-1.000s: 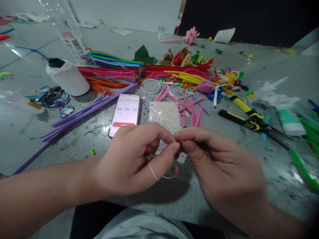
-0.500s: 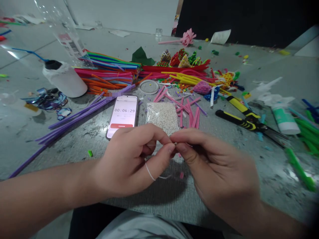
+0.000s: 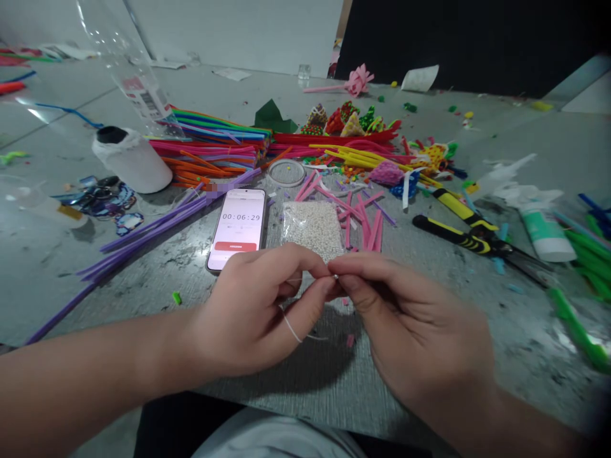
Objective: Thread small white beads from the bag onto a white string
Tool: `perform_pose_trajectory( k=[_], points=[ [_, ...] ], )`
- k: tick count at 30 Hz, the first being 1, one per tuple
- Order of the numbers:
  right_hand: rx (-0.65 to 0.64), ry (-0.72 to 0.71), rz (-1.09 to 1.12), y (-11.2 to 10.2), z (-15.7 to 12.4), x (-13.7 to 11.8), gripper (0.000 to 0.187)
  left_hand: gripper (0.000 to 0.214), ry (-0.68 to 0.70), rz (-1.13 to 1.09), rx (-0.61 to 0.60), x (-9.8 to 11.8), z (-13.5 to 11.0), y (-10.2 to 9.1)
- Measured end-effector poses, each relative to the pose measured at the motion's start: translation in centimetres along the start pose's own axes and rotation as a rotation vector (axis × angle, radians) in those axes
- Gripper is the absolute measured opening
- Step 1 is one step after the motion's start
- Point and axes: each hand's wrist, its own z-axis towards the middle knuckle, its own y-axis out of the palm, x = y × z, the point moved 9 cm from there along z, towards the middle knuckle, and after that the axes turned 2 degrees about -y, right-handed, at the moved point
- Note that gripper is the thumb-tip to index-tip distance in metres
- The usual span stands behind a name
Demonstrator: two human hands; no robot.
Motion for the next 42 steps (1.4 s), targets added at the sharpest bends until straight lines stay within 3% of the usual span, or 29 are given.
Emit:
perform_pose_trajectory(
  k=[13, 20, 25, 30, 38, 42],
  points=[
    [-0.001, -0.219, -0.255, 0.2, 0.2, -1.5, 0.007, 0.011, -0.149, -0.133, -0.069, -1.2, -0.3, 1.2],
    [0.026, -0.172, -0.214, 0.6, 0.0, -0.7, 0.007, 0.004, -0.132, -0.130, -0.027, -1.3, -0.1, 0.8],
    [0.007, -0.324, -0.253, 1.0, 0.2, -1.6, 0.010, 0.015, -0.363, -0.389, -0.080, -3.2, -0.6, 2.0],
    [-0.023, -0.405, -0.284, 1.3, 0.3, -1.6, 0.017, 0.017, -0.435, -0.548, -0.175, -3.6, -0.5, 3.1],
    [-0.024, -0.371, -0.300, 1.4, 0.3, -1.3, 0.014, 0.013, -0.413, -0.667, -0.183, -3.1, -0.2, 3.3],
    [0.014, -0.194, -0.263, 0.6, 0.3, 0.0, 0.008, 0.013, -0.436, -0.662, -0.161, -3.6, -0.3, 2.9]
  ],
)
